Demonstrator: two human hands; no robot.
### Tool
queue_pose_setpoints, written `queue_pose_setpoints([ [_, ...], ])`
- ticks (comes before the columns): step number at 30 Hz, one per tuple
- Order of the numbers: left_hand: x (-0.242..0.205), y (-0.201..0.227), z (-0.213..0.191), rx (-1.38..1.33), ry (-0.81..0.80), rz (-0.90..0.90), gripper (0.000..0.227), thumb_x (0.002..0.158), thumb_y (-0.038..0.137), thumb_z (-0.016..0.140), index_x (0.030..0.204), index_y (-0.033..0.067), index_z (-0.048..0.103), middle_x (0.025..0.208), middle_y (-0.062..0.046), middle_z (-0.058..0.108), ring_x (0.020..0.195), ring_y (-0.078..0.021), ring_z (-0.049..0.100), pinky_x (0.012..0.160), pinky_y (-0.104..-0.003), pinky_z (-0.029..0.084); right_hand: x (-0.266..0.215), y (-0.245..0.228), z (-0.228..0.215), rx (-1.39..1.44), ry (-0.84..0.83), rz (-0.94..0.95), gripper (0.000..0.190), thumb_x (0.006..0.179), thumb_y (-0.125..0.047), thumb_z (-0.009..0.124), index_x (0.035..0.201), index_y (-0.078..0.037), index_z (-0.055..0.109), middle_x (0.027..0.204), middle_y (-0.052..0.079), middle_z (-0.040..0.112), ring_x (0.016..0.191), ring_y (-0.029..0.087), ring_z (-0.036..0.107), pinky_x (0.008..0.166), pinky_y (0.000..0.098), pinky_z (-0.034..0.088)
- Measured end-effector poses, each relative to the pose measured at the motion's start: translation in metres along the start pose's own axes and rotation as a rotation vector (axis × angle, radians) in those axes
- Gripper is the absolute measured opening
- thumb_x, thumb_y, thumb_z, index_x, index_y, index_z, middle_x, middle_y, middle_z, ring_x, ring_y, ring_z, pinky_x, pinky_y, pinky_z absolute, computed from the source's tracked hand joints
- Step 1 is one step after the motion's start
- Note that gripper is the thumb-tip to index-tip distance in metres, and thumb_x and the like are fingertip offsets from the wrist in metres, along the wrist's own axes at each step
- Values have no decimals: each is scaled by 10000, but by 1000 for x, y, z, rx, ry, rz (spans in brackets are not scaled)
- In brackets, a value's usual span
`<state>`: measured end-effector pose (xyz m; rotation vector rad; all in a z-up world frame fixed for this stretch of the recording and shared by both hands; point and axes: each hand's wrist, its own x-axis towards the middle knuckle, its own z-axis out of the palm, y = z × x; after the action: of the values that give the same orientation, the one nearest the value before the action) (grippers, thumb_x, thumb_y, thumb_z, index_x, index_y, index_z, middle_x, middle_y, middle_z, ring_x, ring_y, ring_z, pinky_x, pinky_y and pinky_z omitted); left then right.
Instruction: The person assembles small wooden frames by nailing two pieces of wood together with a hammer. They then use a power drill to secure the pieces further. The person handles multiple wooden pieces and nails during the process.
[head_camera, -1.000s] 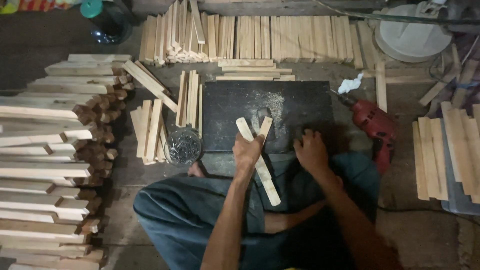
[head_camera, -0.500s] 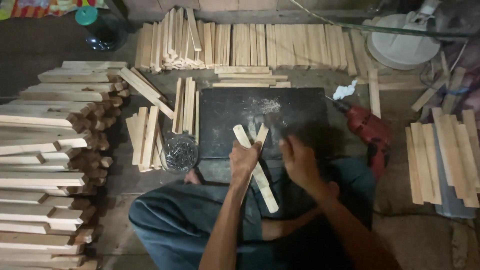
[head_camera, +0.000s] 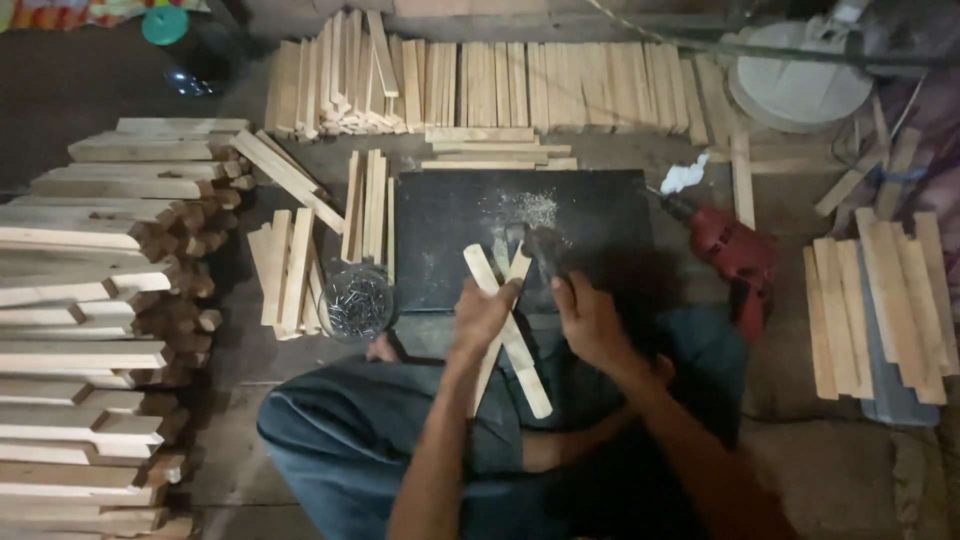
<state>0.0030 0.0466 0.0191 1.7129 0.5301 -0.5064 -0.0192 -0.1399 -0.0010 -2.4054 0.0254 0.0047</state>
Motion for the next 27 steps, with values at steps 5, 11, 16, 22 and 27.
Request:
queue_pose_setpoints([
  [5,-22,-57,-32,-416,-381,-54,522,962,387,708,1219,-64,650,1017,-202,655,765,-313,706,483,-403,586,0,31,14,421,-74,145,447,1117,-490,478,1081,-73,635,612,117,602,513,323,651,409,432,505],
  [11,-55,-43,-64,-387,-304,122,373,927,128,742,1235,-69,669,710,-155,622,518,-299,689,350,-389,524,-49,40,19,908,20,378,321,1095,-336,554,949,-51,581,575,114,578,376,257,573,294,367,449],
  [16,-84,-11,-80,322,204,311,395,935,408,761,1228,146,718,755,-238,721,891,-480,763,908,-488,522,-82,-4,8,949,109,325,423,1085,-342,569,778,-50,565,408,160,486,242,254,471,254,355,359],
  [22,-33,-86,-29,903,452,584,383,1052,541,560,1167,176,570,939,-111,675,724,-421,757,603,-502,611,-84,2,-15,863,228,324,395,1085,-333,563,751,-132,503,484,127,528,291,228,505,310,339,361],
  [27,-5,-121,-17,1145,583,914,431,989,448,660,1220,89,603,927,-22,575,730,-336,723,462,-446,575,-70,-9,-53,812,-101,141,664,1110,-467,484,558,-99,506,407,157,580,280,277,560,287,274,381],
])
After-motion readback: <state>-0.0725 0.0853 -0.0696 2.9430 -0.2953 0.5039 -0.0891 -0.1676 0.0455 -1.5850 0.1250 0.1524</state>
